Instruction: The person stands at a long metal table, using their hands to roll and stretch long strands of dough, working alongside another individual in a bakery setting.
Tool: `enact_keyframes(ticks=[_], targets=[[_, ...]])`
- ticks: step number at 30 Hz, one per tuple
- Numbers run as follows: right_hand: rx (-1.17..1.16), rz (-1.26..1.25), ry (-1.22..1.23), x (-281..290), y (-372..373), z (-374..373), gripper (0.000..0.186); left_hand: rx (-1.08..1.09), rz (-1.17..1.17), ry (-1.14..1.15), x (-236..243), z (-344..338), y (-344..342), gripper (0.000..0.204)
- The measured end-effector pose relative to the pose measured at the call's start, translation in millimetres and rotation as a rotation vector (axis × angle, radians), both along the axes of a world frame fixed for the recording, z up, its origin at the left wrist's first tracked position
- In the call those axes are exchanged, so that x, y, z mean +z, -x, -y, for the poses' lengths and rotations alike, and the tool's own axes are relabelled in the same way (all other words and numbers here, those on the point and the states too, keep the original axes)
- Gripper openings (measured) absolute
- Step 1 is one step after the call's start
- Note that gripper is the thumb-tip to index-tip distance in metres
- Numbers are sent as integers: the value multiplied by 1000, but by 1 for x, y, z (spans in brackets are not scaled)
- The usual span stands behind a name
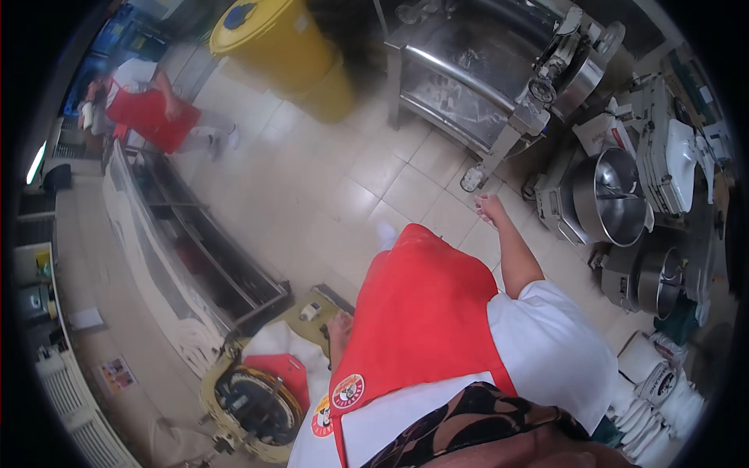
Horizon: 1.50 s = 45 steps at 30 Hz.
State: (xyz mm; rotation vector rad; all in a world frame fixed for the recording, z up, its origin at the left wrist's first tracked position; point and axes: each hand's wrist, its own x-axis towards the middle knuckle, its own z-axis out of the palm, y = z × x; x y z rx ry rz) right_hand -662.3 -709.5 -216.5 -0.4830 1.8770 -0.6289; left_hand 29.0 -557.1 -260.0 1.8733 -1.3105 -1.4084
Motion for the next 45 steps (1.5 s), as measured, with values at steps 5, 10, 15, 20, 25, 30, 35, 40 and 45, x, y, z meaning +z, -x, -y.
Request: enact_keyframes(ticks=[5,10,15,20,25,30,35,40,45], targets=[[294,-320,78,-9,29,78,37,385,-99,-432,0,178,16,34],[173,-337,38,63,51,140,40,468,17,-563,-5,349,52,37],[-310,-320,300,104,120,194,34,96,-68,-258,34,550,167,40],[-400,-425,416,181,182,300,29,-13,-41,-126,81,668,249,42],[-237,-844,671,243,319,426,37,28,36,-234,53,692,269,38],[-136,-1318,740,343,465,560,45,276,101,-421,48,606,240,40],[-140,-1391,626,375,670,675,42,530,86,-606,64,551,244,38],[104,-1397,198,378,810,726,44,609,203,-428,63,548,284,45],[179,-1434,-13,352,836,775,47,614,353,-342,100,544,335,43]])
